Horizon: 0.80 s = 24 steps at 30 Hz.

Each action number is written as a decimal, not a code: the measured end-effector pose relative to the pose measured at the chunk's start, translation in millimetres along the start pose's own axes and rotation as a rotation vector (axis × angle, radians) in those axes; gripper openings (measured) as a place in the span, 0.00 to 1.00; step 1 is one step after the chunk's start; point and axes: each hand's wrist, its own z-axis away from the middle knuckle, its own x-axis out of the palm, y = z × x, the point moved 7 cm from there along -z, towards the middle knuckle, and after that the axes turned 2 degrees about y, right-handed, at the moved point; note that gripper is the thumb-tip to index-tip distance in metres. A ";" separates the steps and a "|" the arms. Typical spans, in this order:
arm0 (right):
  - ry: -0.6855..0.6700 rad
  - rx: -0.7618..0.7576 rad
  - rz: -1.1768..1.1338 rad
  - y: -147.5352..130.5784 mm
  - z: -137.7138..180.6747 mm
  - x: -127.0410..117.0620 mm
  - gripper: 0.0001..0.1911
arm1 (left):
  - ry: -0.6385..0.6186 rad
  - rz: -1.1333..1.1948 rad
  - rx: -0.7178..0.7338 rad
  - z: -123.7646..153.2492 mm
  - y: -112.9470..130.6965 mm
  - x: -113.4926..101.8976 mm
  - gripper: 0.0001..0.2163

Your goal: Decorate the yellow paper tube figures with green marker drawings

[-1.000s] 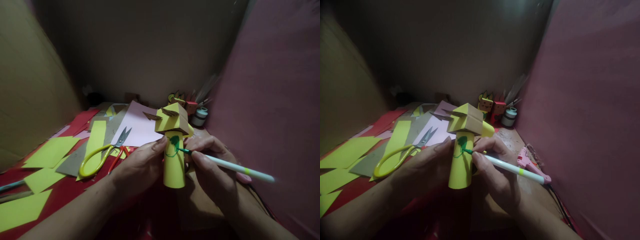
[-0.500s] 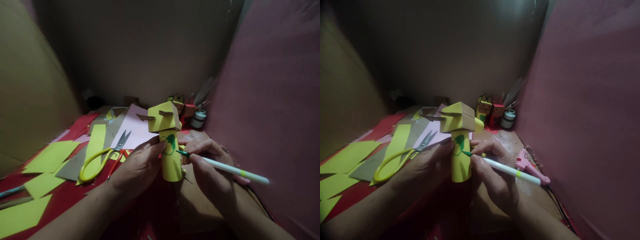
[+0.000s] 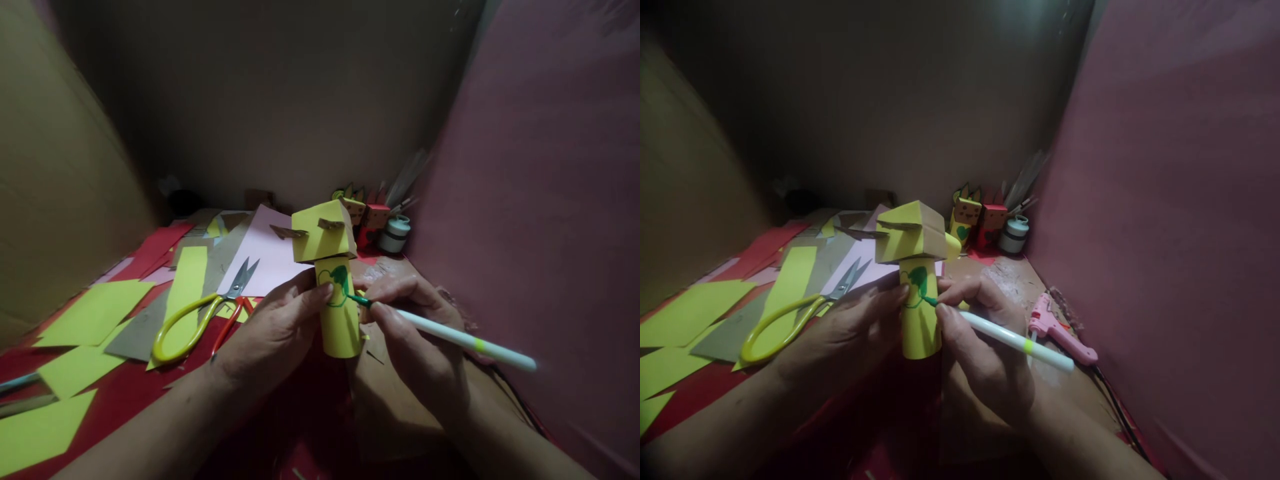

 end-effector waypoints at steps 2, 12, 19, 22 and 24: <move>0.013 0.024 0.017 0.9 0.8 -0.5 0.06 | 0.019 -0.016 0.013 0.1 1.6 0.0 0.04; 0.014 -0.027 0.041 -2.4 -0.1 1.1 0.07 | 0.013 -0.075 0.062 -1.5 3.3 -0.5 0.04; 0.029 -0.047 0.122 -0.6 3.7 -2.1 0.10 | 0.010 -0.130 0.084 0.8 6.5 -0.3 0.05; 0.009 -0.039 0.110 1.4 4.2 -1.9 0.10 | 0.013 -0.178 0.081 0.3 7.4 -0.9 0.07; 0.013 -0.039 0.102 0.9 3.6 -1.6 0.10 | 0.010 -0.154 0.075 -0.3 7.0 -0.7 0.07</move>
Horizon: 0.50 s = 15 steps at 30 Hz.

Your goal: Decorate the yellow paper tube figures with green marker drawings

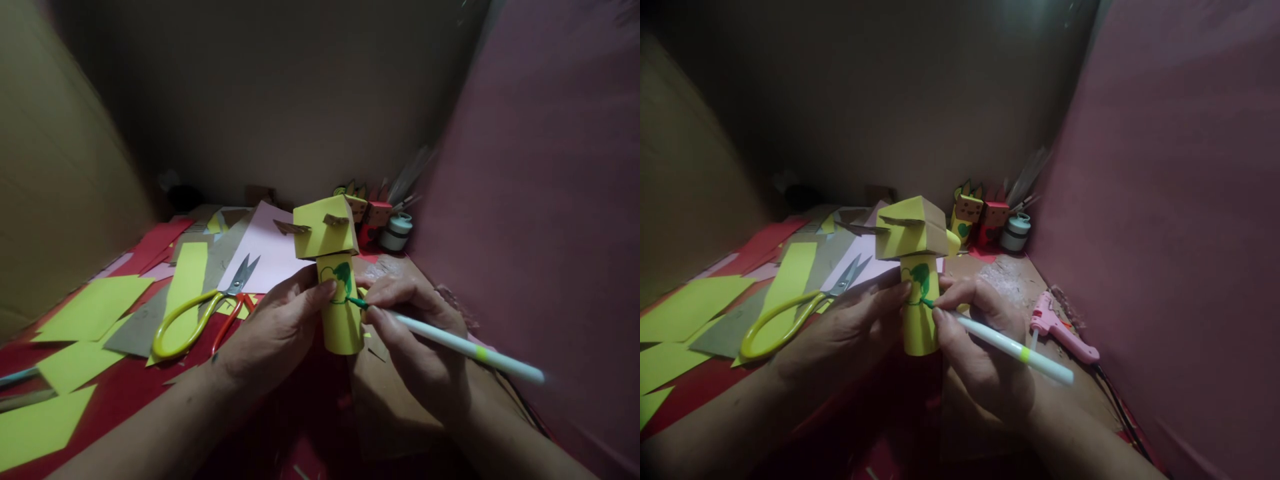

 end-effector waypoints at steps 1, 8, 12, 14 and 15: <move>0.006 -0.001 -0.008 -0.7 -0.5 0.3 0.10 | 0.002 0.015 -0.001 -0.1 -0.1 0.2 0.07; 0.021 0.026 -0.035 -3.1 -0.1 3.3 0.08 | 0.020 0.028 0.002 0.7 3.3 7.2 0.03; 0.027 0.014 -0.047 -3.5 0.7 2.7 0.08 | 0.030 0.019 -0.013 1.1 2.9 7.1 0.04; 0.021 0.006 -0.036 -3.2 0.7 2.3 0.08 | 0.037 0.024 -0.027 1.3 2.7 6.1 0.04; 0.015 0.005 -0.022 -2.7 0.8 2.1 0.09 | 0.039 0.025 -0.043 1.3 2.3 5.9 0.03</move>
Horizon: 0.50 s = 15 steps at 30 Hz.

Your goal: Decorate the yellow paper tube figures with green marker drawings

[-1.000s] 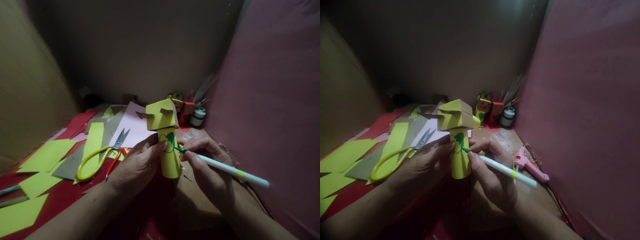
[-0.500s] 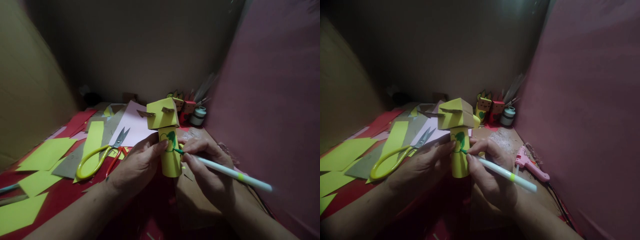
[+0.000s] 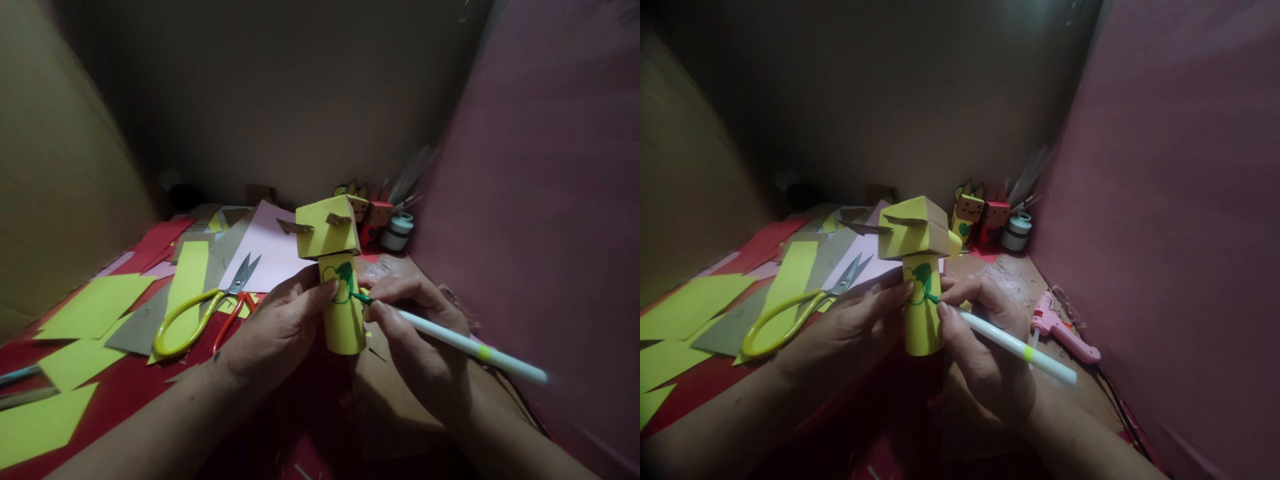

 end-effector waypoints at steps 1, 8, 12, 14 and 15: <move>0.000 0.002 0.019 0.8 0.2 -0.7 0.09 | 0.003 0.003 -0.013 0.0 -0.2 -0.1 0.03; -0.005 0.005 0.103 2.9 3.8 -2.1 0.09 | 0.022 -0.024 0.038 -0.9 1.9 -1.6 0.06; 0.010 0.012 0.069 1.7 4.4 -1.4 0.09 | 0.014 -0.051 0.046 -0.8 -0.7 -2.9 0.06; 0.005 0.004 0.045 0.8 4.0 -0.7 0.08 | 0.007 -0.022 0.039 -1.1 -3.0 -3.9 0.07; 0.001 0.003 0.048 0.8 3.9 -0.4 0.08 | 0.000 -0.005 0.030 -1.3 -4.5 -4.3 0.07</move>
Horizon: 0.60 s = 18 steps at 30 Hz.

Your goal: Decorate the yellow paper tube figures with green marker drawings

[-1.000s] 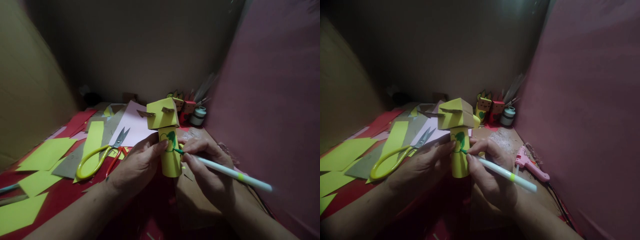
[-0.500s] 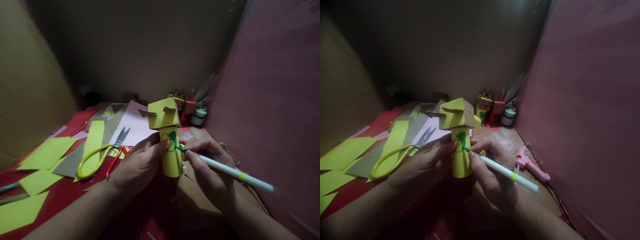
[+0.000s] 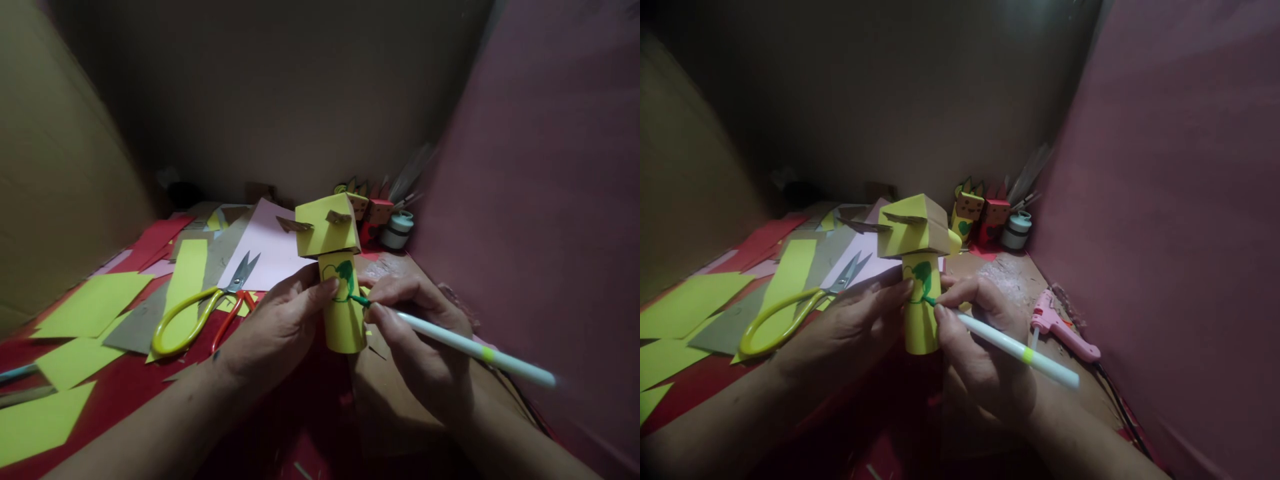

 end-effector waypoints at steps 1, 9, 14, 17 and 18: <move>-0.002 0.000 0.011 0.3 -0.2 0.1 0.08 | -0.007 0.011 0.000 -0.2 -0.8 -0.3 0.07; -0.001 0.012 -0.002 0.3 -0.8 1.2 0.08 | 0.010 -0.051 -0.011 0.0 3.8 1.9 0.07; 0.001 -0.030 -0.054 -4.0 -3.0 2.0 0.11 | 0.045 -0.032 -0.037 0.2 2.0 1.5 0.07; 0.012 -0.041 -0.046 -2.5 -3.7 0.8 0.11 | 0.020 -0.049 -0.021 0.8 1.8 1.0 0.07; 0.014 -0.041 -0.035 -1.7 -3.7 0.2 0.11 | 0.008 -0.061 -0.019 1.1 1.9 1.0 0.06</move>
